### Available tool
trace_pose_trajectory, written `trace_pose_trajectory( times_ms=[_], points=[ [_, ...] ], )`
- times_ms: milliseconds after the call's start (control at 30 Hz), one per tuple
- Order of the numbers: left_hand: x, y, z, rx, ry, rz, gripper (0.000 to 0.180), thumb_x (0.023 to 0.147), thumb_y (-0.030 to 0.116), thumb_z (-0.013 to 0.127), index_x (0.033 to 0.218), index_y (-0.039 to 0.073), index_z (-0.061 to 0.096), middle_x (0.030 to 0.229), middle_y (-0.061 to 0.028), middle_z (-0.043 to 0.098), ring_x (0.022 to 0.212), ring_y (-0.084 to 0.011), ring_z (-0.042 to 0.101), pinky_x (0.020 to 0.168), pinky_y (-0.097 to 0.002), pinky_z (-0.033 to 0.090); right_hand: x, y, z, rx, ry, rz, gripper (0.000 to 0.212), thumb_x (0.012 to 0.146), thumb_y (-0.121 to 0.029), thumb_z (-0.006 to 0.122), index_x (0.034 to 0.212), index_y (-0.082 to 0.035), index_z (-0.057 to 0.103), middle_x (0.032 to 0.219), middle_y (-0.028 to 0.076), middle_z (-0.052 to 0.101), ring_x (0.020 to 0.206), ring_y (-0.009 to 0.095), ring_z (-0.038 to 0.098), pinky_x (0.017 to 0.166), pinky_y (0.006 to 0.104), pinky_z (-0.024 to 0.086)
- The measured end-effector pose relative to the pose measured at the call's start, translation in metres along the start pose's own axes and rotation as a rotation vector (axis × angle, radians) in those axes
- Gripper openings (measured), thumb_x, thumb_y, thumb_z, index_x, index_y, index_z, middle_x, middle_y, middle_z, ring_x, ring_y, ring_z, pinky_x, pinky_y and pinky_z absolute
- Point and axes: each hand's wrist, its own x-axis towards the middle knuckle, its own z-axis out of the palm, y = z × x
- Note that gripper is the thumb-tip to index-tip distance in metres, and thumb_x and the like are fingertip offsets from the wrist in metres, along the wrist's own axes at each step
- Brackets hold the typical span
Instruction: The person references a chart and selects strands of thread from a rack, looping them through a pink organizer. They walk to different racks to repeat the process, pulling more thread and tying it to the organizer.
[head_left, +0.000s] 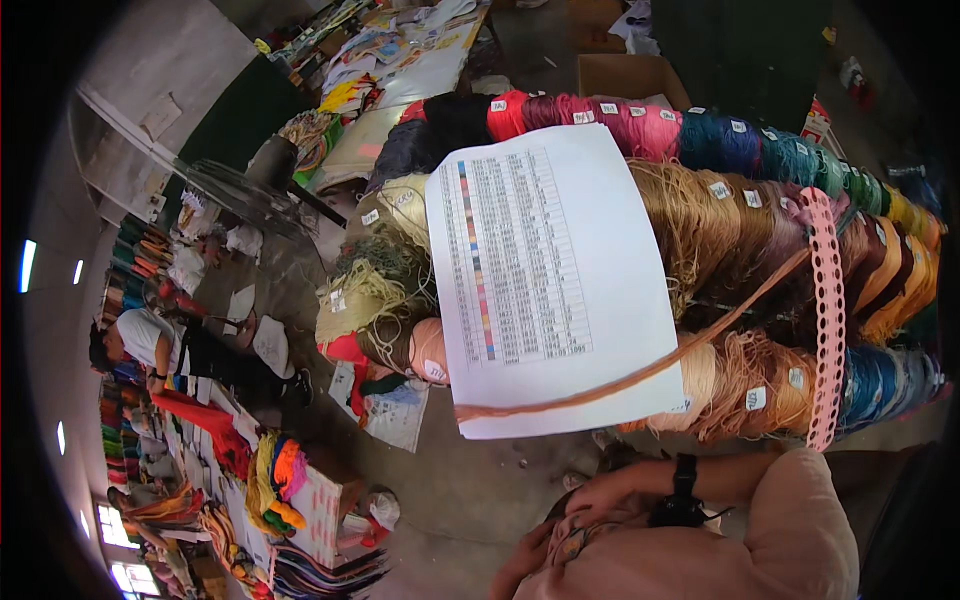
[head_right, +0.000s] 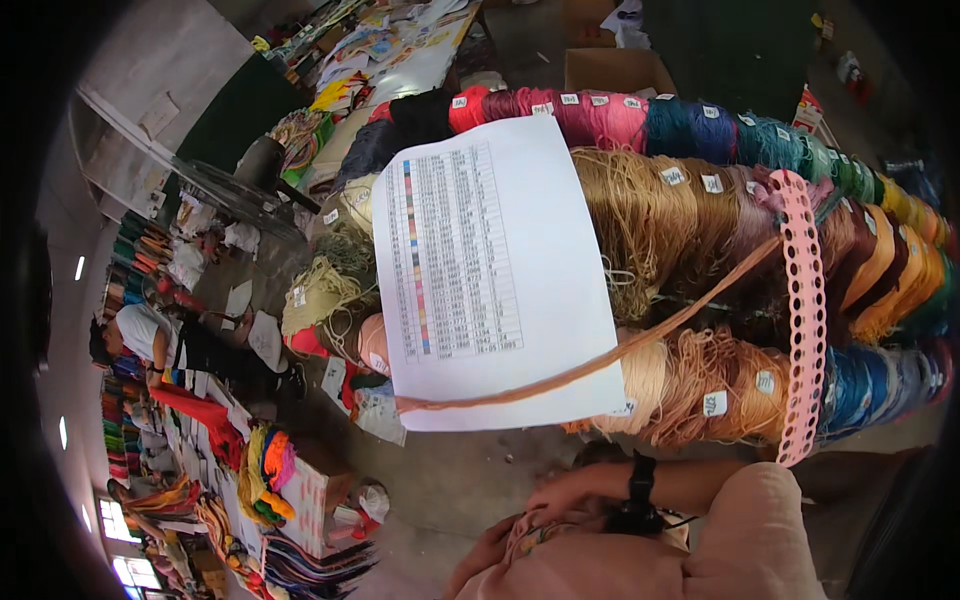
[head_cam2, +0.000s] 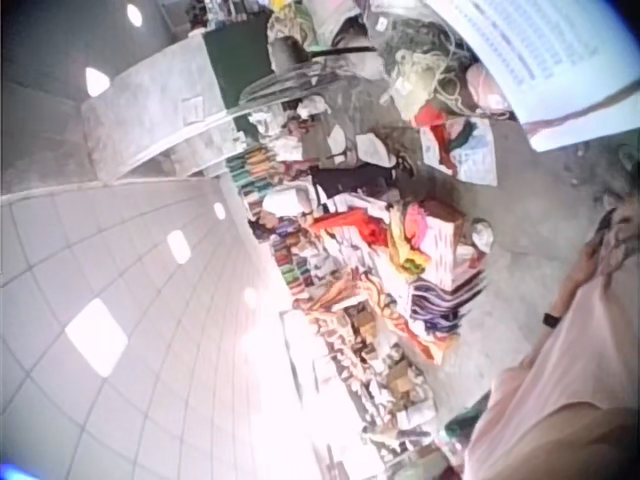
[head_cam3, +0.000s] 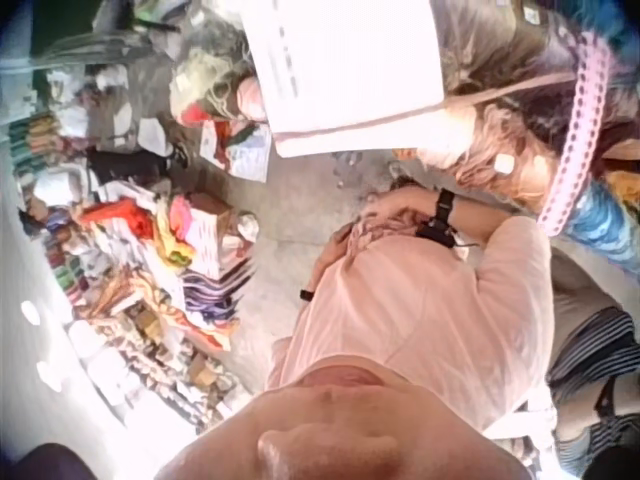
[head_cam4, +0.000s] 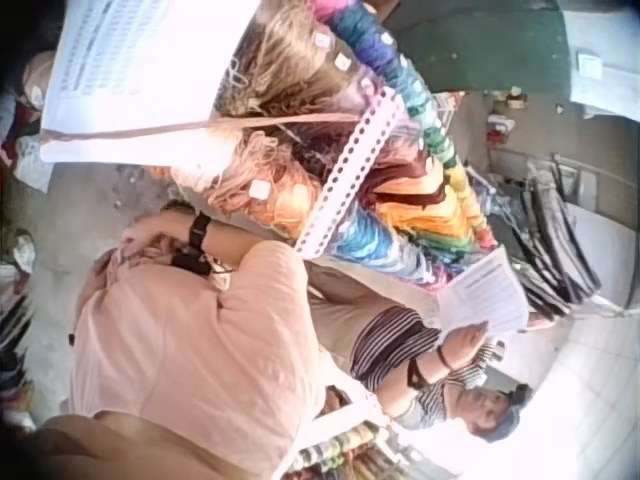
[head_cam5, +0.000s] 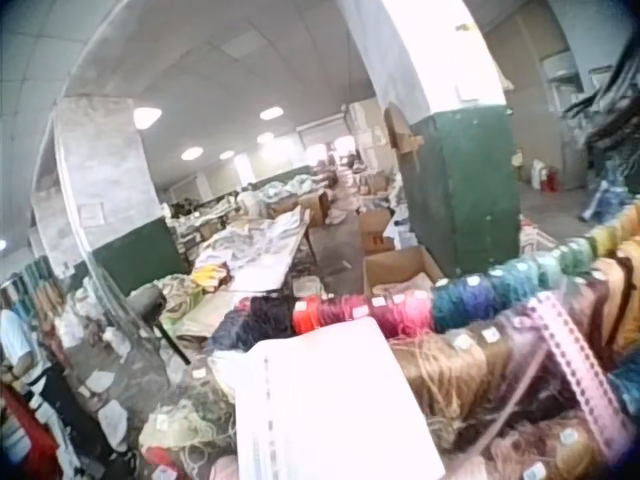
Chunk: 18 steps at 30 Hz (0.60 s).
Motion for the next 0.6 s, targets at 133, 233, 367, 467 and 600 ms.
trace_pose_trajectory(
  times_ms=[133,233,367,467,600],
  points=[
    [0.003,0.017,0.005,0.015,0.036,-0.064,0.036,0.078,0.022,0.049,0.110,0.006,0.045,0.096,-0.0125,0.055,0.088,-0.0170,0.052,0.076,-0.0272,0.040,-0.007,0.008,-0.002,0.104,-0.114,-0.034,0.045,0.082,-0.036,0.038,0.107,0.001,0.041,0.101,0.019,0.047,0.094,0.028,0.045,0.081,0.0327,0.036],
    [0.007,0.019,0.010,-0.051,0.064,-0.052,0.034,0.077,0.021,0.050,0.108,0.007,0.048,0.093,-0.0122,0.057,0.085,-0.0160,0.053,0.074,-0.0266,0.041,-0.010,0.013,-0.005,0.176,-0.143,-0.026,0.046,0.081,-0.039,0.038,0.107,-0.001,0.042,0.100,0.017,0.048,0.093,0.027,0.046,0.080,0.0324,0.036],
    [0.005,0.026,0.002,-0.058,-0.005,-0.153,0.030,0.079,0.018,0.049,0.104,0.002,0.049,0.094,-0.0076,0.054,0.085,-0.0116,0.049,0.075,-0.0242,0.039,-0.016,0.020,-0.005,0.265,-0.093,0.018,0.047,0.080,-0.042,0.039,0.106,-0.004,0.043,0.099,0.015,0.050,0.091,0.023,0.047,0.079,0.0316,0.036],
    [-0.021,0.003,-0.002,-0.320,0.057,-0.177,0.026,0.079,0.018,0.050,0.101,0.003,0.050,0.089,-0.0047,0.055,0.083,-0.0098,0.048,0.072,-0.0237,0.039,-0.007,0.025,-0.007,0.309,-0.067,0.168,0.043,0.079,-0.043,0.042,0.102,-0.006,0.047,0.096,0.012,0.052,0.089,0.022,0.048,0.075,0.0307,0.038],
    [-0.056,-0.043,-0.013,-0.607,-0.098,-0.130,0.021,0.079,0.019,0.051,0.095,0.005,0.053,0.084,0.0021,0.053,0.080,-0.0049,0.045,0.068,-0.0214,0.038,0.005,0.042,-0.013,0.206,-0.084,0.240,0.035,0.077,-0.037,0.048,0.090,-0.006,0.054,0.083,0.011,0.056,0.077,0.019,0.053,0.066,0.0293,0.041]
  ],
)
